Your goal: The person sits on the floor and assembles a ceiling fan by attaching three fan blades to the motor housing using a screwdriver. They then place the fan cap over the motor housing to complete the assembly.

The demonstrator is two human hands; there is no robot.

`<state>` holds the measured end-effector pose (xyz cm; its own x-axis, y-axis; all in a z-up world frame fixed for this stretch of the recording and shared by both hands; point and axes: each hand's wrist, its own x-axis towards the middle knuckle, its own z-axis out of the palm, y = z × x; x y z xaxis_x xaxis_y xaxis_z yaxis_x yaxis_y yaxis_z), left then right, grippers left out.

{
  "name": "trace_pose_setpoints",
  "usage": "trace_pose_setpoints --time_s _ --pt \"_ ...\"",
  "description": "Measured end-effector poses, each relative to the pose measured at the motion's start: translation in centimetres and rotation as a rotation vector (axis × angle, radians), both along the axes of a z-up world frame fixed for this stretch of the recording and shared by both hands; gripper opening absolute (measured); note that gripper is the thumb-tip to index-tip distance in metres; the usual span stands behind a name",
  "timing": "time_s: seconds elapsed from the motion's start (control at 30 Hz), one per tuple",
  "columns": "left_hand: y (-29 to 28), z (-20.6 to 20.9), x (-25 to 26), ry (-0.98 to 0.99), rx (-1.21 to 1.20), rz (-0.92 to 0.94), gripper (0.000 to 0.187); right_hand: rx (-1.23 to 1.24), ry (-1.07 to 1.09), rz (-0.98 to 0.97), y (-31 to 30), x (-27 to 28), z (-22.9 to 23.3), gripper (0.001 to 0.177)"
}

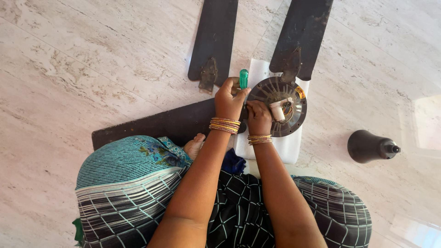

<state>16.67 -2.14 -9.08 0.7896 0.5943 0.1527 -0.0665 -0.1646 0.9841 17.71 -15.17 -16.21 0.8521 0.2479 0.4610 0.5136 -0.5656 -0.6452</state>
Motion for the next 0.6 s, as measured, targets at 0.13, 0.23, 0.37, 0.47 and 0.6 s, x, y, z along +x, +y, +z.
trace_pose_setpoints --time_s 0.13,0.23,0.37,0.47,0.6 --pt "0.1 -0.4 0.1 -0.023 -0.009 -0.001 0.027 -0.019 -0.008 -0.012 0.1 -0.1 -0.1 0.011" --pt "0.2 -0.6 0.2 0.002 0.004 0.013 0.027 -0.048 -0.010 -0.035 0.3 0.0 0.1 0.010" --pt "0.2 -0.9 0.3 0.004 0.007 0.018 0.027 -0.108 0.023 -0.052 0.3 -0.3 0.5 0.020" --pt "0.1 -1.1 0.4 -0.013 -0.039 0.006 0.026 0.001 0.195 -0.042 0.0 -0.1 0.9 0.036" --pt "0.0 -1.6 0.5 -0.017 -0.066 0.000 0.027 0.012 0.226 -0.040 -0.5 0.3 1.0 0.039"
